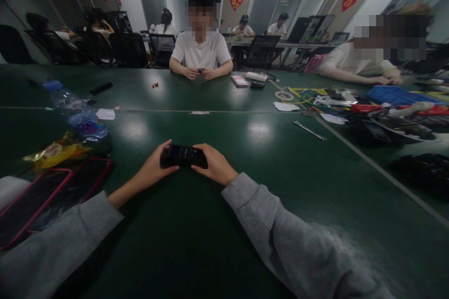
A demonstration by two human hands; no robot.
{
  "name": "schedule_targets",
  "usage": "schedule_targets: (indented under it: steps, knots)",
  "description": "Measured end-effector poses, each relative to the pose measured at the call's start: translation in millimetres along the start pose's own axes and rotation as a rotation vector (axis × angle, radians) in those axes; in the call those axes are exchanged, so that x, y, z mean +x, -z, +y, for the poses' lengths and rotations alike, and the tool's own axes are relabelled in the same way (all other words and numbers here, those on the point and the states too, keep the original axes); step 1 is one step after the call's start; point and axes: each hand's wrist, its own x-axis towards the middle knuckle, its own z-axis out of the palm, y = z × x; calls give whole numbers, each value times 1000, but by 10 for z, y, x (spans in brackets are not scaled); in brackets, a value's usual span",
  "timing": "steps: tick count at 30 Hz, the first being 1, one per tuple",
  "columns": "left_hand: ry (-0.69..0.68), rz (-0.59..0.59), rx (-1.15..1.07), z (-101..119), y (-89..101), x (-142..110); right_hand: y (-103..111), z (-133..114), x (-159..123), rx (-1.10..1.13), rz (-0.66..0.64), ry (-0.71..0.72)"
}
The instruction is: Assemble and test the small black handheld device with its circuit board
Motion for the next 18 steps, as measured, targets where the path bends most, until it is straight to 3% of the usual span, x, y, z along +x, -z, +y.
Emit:
schedule_targets:
  steps: [18]
  knots:
    - [12, -62, -78, 100, 32, 9, 7, 49, -12, 234, -60, -86]
